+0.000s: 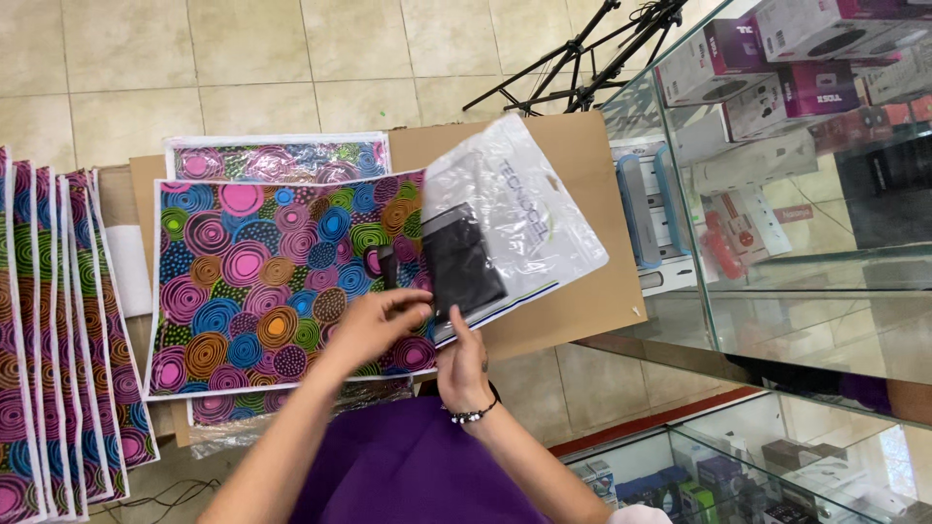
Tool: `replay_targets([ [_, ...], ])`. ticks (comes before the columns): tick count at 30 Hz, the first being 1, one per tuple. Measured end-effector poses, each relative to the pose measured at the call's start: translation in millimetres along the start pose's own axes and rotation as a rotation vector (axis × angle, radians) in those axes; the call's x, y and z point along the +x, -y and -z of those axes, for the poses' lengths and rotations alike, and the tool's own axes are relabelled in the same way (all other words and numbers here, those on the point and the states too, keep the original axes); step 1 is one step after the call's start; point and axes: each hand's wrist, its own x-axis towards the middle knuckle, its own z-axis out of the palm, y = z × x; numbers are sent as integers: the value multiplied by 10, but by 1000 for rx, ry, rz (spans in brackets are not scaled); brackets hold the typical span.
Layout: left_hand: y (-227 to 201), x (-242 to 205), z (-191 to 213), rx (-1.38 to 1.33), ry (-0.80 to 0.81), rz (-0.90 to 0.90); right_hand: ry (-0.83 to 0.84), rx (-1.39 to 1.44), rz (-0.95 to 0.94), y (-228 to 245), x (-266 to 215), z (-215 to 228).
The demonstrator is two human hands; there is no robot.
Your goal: The person places a tablet in a protective cover and then inserts the tablet and cover into a plastic shipping envelope.
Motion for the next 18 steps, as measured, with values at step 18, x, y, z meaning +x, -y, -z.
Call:
replay_targets([
  [18, -432, 1979, 1467, 667, 264, -72, 568, -1164, 443, 246, 547, 372],
])
